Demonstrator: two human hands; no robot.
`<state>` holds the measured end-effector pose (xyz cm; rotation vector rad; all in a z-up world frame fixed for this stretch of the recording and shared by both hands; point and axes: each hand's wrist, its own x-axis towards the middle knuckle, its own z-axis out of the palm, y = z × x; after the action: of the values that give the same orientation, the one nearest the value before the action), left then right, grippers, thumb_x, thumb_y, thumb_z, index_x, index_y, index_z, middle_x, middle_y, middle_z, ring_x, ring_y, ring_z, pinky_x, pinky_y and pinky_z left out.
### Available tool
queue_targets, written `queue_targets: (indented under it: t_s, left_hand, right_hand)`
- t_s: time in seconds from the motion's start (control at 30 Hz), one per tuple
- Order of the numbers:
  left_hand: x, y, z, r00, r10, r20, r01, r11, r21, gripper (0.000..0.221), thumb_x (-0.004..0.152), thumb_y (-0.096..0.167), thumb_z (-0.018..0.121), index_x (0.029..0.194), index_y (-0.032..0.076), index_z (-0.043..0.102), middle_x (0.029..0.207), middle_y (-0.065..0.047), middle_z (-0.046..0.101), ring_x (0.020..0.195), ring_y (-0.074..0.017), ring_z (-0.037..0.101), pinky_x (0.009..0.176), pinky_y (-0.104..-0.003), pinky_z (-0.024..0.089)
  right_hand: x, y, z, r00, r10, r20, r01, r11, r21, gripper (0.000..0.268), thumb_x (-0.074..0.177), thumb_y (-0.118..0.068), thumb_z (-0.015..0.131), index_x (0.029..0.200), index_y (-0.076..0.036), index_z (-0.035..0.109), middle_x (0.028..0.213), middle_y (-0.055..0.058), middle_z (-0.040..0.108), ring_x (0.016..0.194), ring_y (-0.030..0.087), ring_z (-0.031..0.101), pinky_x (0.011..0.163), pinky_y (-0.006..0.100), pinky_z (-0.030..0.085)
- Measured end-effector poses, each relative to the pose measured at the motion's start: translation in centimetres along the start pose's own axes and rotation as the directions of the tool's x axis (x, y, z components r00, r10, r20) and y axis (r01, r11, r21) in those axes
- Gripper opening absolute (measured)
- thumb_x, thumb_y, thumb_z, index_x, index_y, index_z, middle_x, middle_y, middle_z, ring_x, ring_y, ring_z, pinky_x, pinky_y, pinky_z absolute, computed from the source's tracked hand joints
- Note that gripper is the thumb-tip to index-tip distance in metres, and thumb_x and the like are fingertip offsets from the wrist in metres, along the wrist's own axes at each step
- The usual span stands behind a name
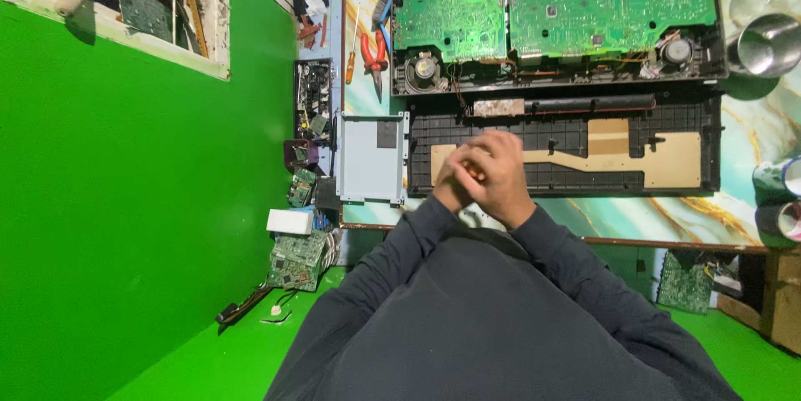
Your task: The person uses a screwdriver to work on internal components of an electronic device, handling wires and a circuit board by hand.
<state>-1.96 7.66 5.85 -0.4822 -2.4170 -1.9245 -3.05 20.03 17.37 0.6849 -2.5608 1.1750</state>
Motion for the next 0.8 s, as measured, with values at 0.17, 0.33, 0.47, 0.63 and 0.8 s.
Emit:
queue_targets:
  t_s: [0.17,0.33,0.47,0.63,0.8]
  left_hand:
    - [1.5,-2.5,-3.2,0.987,0.037,0.158,-0.041,0.999,0.021,0.021,0.088,0.008,0.067,0.109,0.003,0.067,0.105,-0.012,0.071,0.097,-0.0281,0.070,0.085,-0.038,0.058]
    - [0.5,0.9,-2.0,0.982,-0.189,0.018,0.188,0.981,0.039,0.016,0.090,0.012,0.068,0.102,0.004,0.061,0.094,-0.013,0.066,0.089,-0.0295,0.065,0.080,-0.037,0.054]
    - [0.2,-1.7,-0.8,0.993,-0.079,0.085,0.053,0.962,0.268,0.018,0.079,0.015,0.073,0.095,0.007,0.068,0.095,-0.011,0.070,0.091,-0.0292,0.064,0.085,-0.040,0.053]
    - [0.8,-5.0,-2.4,0.927,0.211,0.310,-0.330,0.851,0.408,0.027,0.084,0.020,0.072,0.109,0.010,0.068,0.112,-0.010,0.070,0.105,-0.0313,0.063,0.100,-0.051,0.048]
    - [0.7,-0.8,-2.4,0.970,0.225,0.094,-0.243,0.929,0.279,0.034,0.086,0.021,0.073,0.115,0.006,0.063,0.117,-0.016,0.067,0.115,-0.0384,0.062,0.110,-0.054,0.044]
  right_hand:
    - [0.1,0.4,-0.4,0.988,-0.050,0.145,0.005,0.957,0.291,0.037,0.094,-0.005,0.065,0.130,-0.005,0.070,0.138,0.010,0.068,0.132,0.026,0.063,0.125,0.055,0.030]
    - [-0.2,0.8,-0.1,0.999,-0.016,0.035,0.015,1.000,0.027,0.017,0.090,-0.021,0.082,0.106,-0.016,0.078,0.108,-0.002,0.076,0.107,0.018,0.070,0.120,0.055,0.032]
    - [-0.4,0.1,0.1,0.993,0.075,0.089,-0.075,0.997,0.001,0.022,0.087,-0.025,0.084,0.104,-0.014,0.077,0.110,0.002,0.073,0.106,0.019,0.065,0.120,0.056,0.031]
    - [-0.4,0.4,-1.7,0.974,-0.081,0.212,0.016,0.957,0.289,0.039,0.091,-0.009,0.065,0.130,-0.008,0.068,0.141,0.009,0.063,0.135,0.025,0.057,0.125,0.058,0.025]
    - [-0.5,0.8,-1.2,0.992,-0.090,0.088,0.096,0.993,-0.071,0.026,0.089,-0.013,0.076,0.115,-0.019,0.078,0.118,-0.003,0.072,0.120,0.017,0.066,0.125,0.063,0.021]
